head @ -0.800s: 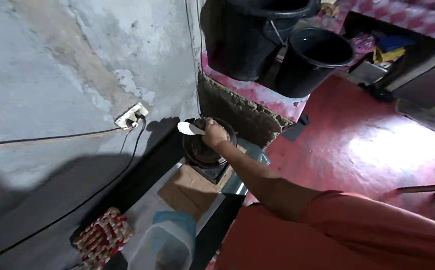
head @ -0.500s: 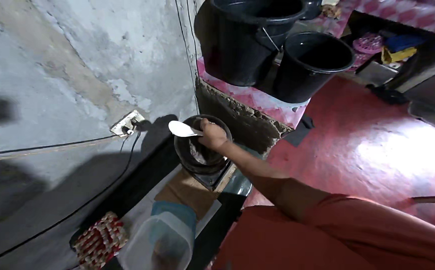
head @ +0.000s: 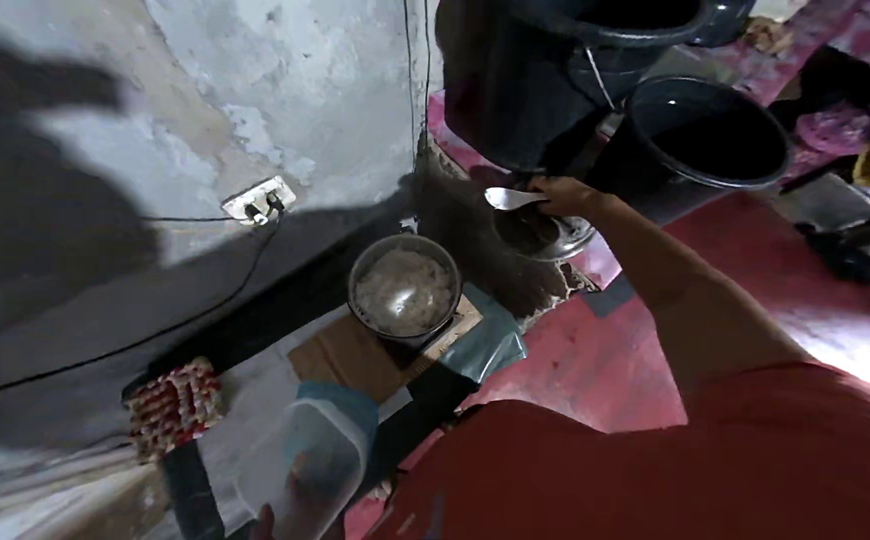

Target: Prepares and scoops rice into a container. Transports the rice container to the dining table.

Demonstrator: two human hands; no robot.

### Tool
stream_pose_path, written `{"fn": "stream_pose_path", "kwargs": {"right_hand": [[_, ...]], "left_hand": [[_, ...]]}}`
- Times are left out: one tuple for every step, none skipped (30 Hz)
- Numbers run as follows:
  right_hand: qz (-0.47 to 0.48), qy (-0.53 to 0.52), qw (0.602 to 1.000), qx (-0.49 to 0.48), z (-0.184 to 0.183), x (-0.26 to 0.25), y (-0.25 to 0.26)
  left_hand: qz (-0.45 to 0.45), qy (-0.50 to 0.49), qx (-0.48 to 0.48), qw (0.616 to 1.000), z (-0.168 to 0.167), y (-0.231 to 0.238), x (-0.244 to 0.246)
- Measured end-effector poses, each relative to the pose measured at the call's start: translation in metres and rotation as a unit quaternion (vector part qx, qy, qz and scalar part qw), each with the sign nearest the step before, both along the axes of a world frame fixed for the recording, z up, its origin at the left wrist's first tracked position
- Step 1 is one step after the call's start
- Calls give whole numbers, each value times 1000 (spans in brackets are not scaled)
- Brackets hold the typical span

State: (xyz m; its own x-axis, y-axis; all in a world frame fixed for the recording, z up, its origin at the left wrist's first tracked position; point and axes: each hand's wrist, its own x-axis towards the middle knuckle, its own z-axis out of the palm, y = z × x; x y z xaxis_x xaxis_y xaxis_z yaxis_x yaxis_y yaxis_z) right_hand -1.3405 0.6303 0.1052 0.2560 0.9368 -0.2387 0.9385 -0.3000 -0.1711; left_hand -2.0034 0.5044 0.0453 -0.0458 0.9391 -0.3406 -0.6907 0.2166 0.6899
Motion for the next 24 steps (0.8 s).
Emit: {"fn": "stream_pose_path", "kwargs": {"right_hand": [[-6,0,1000,-8,-2,4,-5],[-18,1,1000,-15,-5,5,-9],[-31,-3,999,-19,-8,7,-13],[-41,-12,999,-12,-13,8,-17],[-48,-20,999,3,-17,10,-21],[-54,-18,998,25,-18,11,-25],[-63,-13,997,48,-15,9,-28],[-76,-9,995,66,-10,5,-31],[-90,-7,993,78,-1,-3,-34],[-103,0,991,88,11,-16,-36],[-110,7,989,95,22,-32,-37],[-108,13,989,103,31,-50,-37],[-87,19,989,114,37,-69,-36],[-51,23,990,126,39,-89,-34],[-6,22,989,143,37,-110,-32],[44,20,985,165,33,-131,-27],[82,24,983,165,28,-152,-19],[109,28,982,152,20,-173,-9],[127,26,982,137,13,-191,3],[139,16,982,128,5,-206,16],[147,-2,982,119,-2,-219,31],[149,-19,983,109,-8,-228,46],[152,-33,983,102,-13,-235,60],[162,-48,980,109,-21,-238,74]], "left_hand": [[-2,-7,-3,1000,2,-1,7],[-5,-15,-4,1000,3,-3,13],[-1,-9,-7,1000,8,-3,19],[2,5,-9,1000,14,-3,24],[3,14,-18,1000,17,-2,27],[-3,12,-24,1000,16,-1,27],[-8,6,-30,999,13,1,27],[-13,0,-36,999,9,3,26],[-12,-2,-44,999,7,7,27],[-9,-4,-53,999,6,11,28],[-8,-5,-59,998,5,15,29],[-5,-10,-64,998,4,20,31],[-4,-11,-66,998,4,25,33],[-5,-6,-69,998,4,30,34],[-9,2,-70,998,4,35,35],[-13,6,-69,997,4,41,36],[-18,12,-67,997,5,46,36],[-20,20,-69,997,6,49,37],[-22,32,-70,997,8,52,36],[-24,44,-67,996,9,54,35],[-24,63,-65,996,10,56,33],[-23,81,-63,994,11,56,31],[-20,92,-58,994,12,57,29],[-17,101,-53,993,12,57,26]]}}
